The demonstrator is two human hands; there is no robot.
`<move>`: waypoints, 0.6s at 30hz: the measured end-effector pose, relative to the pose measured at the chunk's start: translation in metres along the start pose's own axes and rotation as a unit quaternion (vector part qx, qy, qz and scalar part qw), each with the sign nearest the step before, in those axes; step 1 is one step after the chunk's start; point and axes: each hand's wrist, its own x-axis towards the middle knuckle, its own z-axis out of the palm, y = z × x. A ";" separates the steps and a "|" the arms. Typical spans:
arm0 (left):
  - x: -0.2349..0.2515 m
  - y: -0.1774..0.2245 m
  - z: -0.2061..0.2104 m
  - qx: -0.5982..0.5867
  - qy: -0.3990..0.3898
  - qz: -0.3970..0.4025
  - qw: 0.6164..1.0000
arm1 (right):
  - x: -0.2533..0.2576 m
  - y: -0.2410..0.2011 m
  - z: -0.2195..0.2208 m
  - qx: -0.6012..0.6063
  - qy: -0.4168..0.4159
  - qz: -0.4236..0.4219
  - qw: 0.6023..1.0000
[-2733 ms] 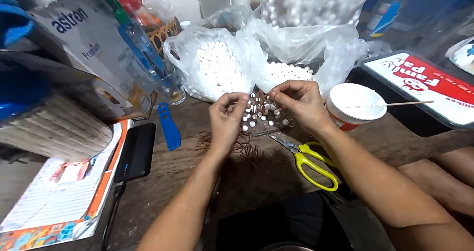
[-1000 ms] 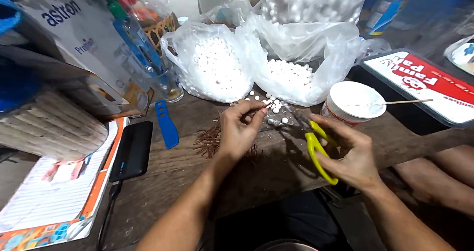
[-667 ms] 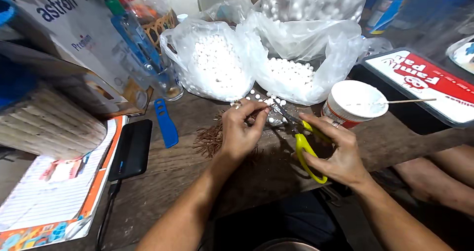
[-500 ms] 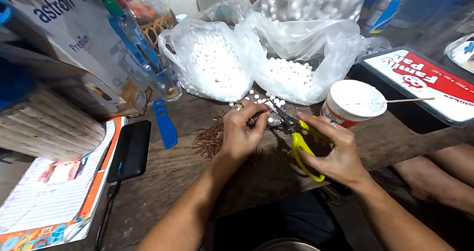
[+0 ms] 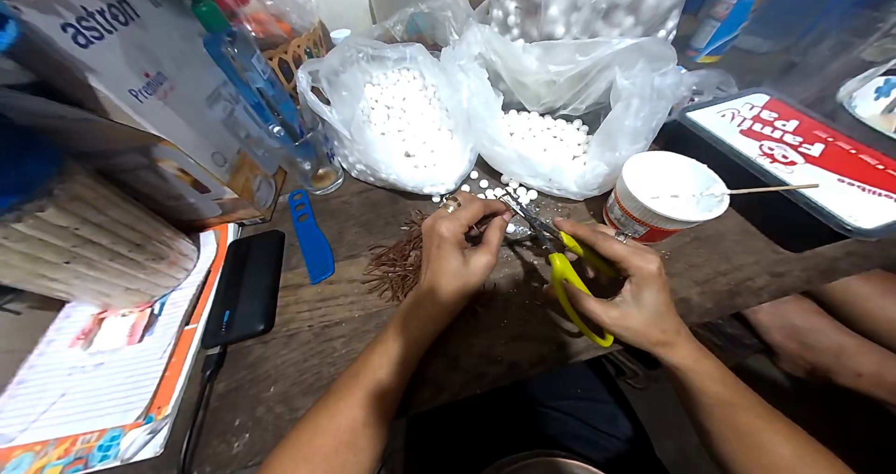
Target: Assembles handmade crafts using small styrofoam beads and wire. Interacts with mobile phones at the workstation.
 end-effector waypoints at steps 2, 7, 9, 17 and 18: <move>0.000 0.000 0.000 -0.004 -0.001 -0.005 1.000 | 0.000 0.000 0.000 0.004 -0.001 0.000 1.000; 0.000 0.001 0.001 -0.004 -0.001 -0.008 1.000 | 0.001 0.001 -0.001 0.001 -0.001 0.003 1.000; 0.000 0.001 0.001 -0.004 0.001 -0.004 1.000 | 0.001 0.001 -0.001 0.008 -0.005 0.003 1.000; -0.001 -0.001 0.001 -0.046 -0.002 -0.040 0.998 | 0.000 0.007 0.006 0.096 0.001 -0.006 0.995; -0.001 -0.001 0.001 -0.053 -0.004 -0.047 0.997 | 0.000 0.007 0.007 0.102 0.004 -0.007 0.995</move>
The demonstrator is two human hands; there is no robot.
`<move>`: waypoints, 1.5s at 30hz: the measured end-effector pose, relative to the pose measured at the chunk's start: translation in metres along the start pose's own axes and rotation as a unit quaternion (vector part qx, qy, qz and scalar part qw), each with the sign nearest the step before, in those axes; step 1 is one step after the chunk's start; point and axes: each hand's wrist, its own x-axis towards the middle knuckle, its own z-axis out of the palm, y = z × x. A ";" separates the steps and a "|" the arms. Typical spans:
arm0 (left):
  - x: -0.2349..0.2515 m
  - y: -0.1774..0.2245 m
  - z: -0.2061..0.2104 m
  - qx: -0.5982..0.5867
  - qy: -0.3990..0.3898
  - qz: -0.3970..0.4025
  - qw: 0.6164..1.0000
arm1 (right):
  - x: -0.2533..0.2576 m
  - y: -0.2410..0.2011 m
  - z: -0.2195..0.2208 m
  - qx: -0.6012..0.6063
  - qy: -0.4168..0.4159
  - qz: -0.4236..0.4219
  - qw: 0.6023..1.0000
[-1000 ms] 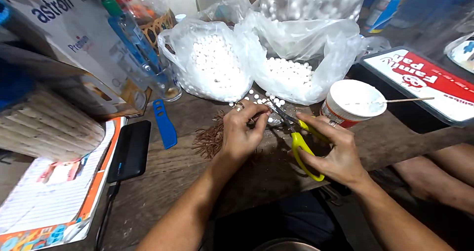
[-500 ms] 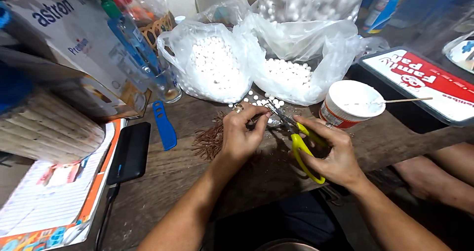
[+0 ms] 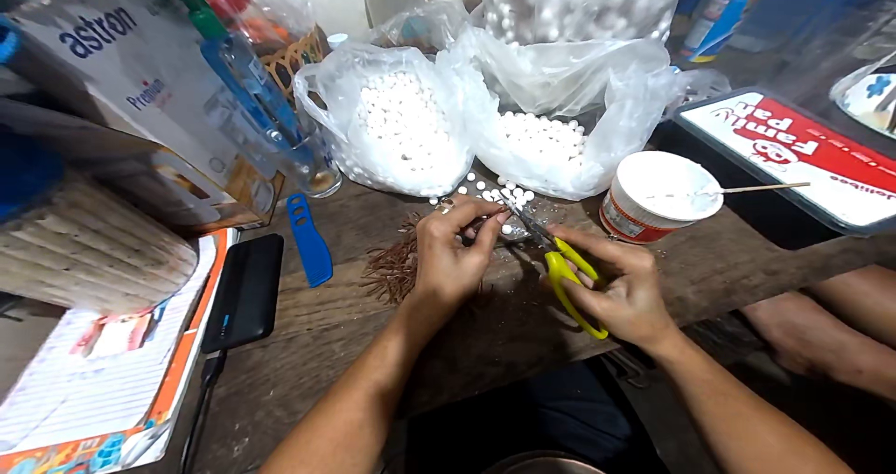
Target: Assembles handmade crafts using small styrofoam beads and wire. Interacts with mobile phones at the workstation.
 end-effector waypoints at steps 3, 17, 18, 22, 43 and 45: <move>0.000 0.002 0.000 -0.020 -0.008 -0.033 0.999 | 0.000 -0.002 0.002 0.025 0.017 0.002 1.000; 0.002 0.001 -0.001 -0.088 0.056 -0.031 0.994 | 0.005 -0.007 -0.002 0.139 0.065 0.075 0.985; 0.001 0.001 -0.001 -0.070 0.067 -0.021 0.995 | 0.004 -0.007 -0.002 0.145 0.064 0.072 0.985; 0.000 0.003 0.000 -0.012 0.087 0.019 0.996 | 0.004 -0.007 -0.001 0.167 0.037 0.065 0.983; 0.004 0.007 0.000 -0.159 0.076 -0.163 0.971 | -0.009 -0.021 -0.028 -0.312 -0.126 0.065 0.940; 0.004 0.008 0.000 -0.178 0.068 -0.173 0.966 | -0.007 -0.018 -0.027 -0.302 -0.139 0.067 0.941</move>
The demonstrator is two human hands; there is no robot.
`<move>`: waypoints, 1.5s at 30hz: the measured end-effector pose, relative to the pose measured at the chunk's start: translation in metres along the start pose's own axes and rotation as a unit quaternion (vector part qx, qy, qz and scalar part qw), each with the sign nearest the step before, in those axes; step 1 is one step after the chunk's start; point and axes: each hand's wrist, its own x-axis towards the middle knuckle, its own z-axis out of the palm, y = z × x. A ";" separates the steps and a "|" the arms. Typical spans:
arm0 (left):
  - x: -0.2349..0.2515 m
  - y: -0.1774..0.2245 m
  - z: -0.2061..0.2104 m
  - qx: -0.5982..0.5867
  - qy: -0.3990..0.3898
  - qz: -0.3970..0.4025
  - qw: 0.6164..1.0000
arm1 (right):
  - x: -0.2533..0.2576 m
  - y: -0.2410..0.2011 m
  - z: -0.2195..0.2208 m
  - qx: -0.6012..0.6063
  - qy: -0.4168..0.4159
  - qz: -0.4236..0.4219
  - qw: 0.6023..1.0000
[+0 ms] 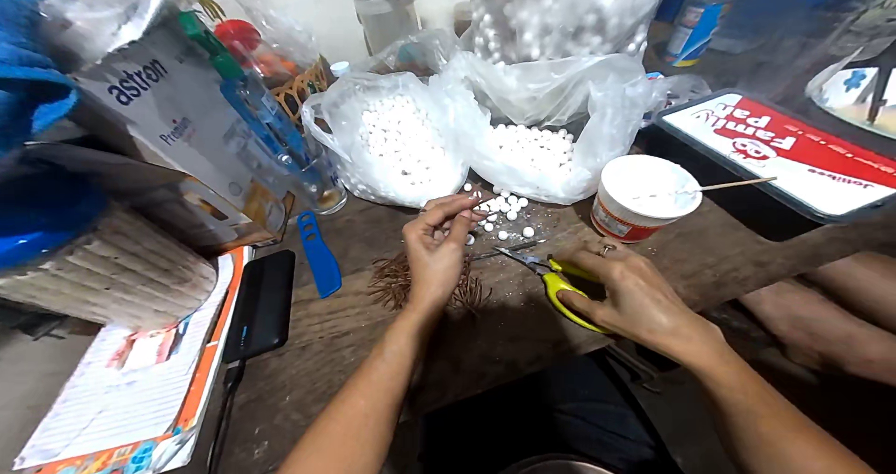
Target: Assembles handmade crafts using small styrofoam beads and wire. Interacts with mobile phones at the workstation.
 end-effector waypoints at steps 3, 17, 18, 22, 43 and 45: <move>0.001 0.000 -0.001 -0.034 -0.019 -0.037 0.999 | 0.004 0.001 -0.001 0.013 -0.011 0.005 1.000; 0.001 -0.006 0.009 0.103 -0.067 0.164 0.979 | -0.031 0.063 -0.046 0.282 0.294 0.180 0.896; 0.002 -0.003 0.013 0.113 -0.073 0.191 0.972 | -0.027 0.069 -0.047 0.302 0.304 0.201 0.881; 0.004 0.001 0.044 0.081 -0.087 0.216 0.969 | -0.006 0.076 -0.052 0.354 0.318 0.195 0.858; -0.010 -0.016 0.045 0.107 -0.140 0.181 0.968 | 0.009 0.063 -0.060 0.238 0.303 0.075 0.920; -0.012 -0.016 0.046 0.105 -0.138 0.181 0.968 | 0.004 0.058 -0.074 0.242 0.314 0.040 0.917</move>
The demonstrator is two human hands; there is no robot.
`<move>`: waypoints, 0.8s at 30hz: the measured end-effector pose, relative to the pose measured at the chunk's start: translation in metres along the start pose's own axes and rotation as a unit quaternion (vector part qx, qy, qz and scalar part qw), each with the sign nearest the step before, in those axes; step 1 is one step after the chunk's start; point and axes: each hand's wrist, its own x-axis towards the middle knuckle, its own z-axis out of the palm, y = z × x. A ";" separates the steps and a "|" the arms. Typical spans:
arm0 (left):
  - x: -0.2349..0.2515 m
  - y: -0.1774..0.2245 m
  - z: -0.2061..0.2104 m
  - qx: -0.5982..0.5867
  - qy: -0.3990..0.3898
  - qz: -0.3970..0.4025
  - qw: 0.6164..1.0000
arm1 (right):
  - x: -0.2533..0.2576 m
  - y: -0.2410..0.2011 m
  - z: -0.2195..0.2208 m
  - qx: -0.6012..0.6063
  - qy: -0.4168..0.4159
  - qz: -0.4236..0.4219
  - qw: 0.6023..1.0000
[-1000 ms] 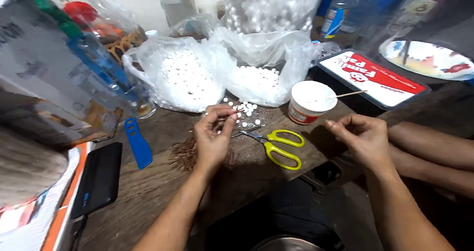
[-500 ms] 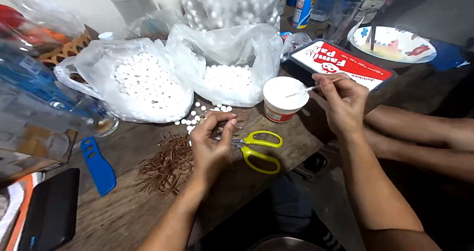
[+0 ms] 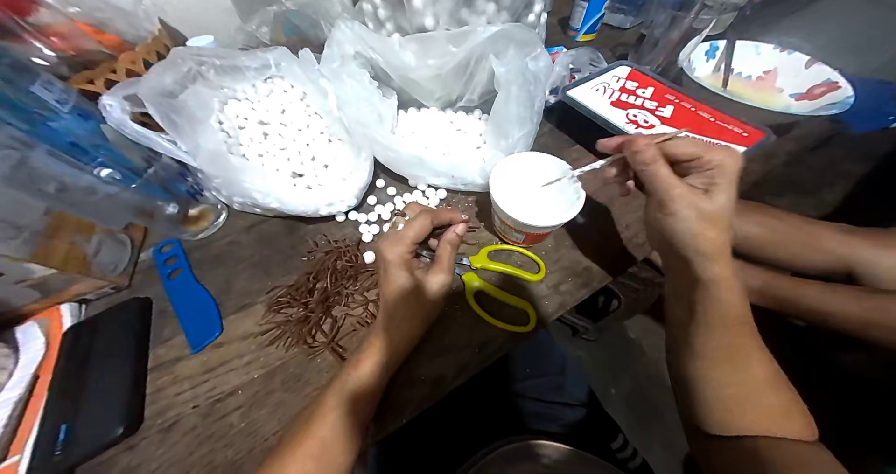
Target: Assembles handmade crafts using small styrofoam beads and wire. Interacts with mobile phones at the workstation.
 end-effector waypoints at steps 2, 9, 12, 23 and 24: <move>-0.002 0.001 0.002 -0.011 0.003 -0.011 1.000 | 0.001 -0.007 -0.009 0.024 0.019 -0.022 0.999; -0.004 0.004 0.006 -0.067 0.003 -0.055 0.996 | -0.007 -0.005 0.000 0.204 0.099 0.144 0.963; -0.004 0.003 0.007 -0.064 0.004 -0.045 0.997 | -0.013 -0.010 0.007 0.260 0.091 0.185 0.943; -0.005 0.004 0.007 -0.065 -0.005 -0.034 0.997 | -0.016 -0.013 0.021 0.274 0.054 0.189 0.942; -0.005 0.003 0.008 -0.066 -0.005 -0.032 0.997 | -0.016 -0.013 0.021 0.269 0.054 0.187 0.943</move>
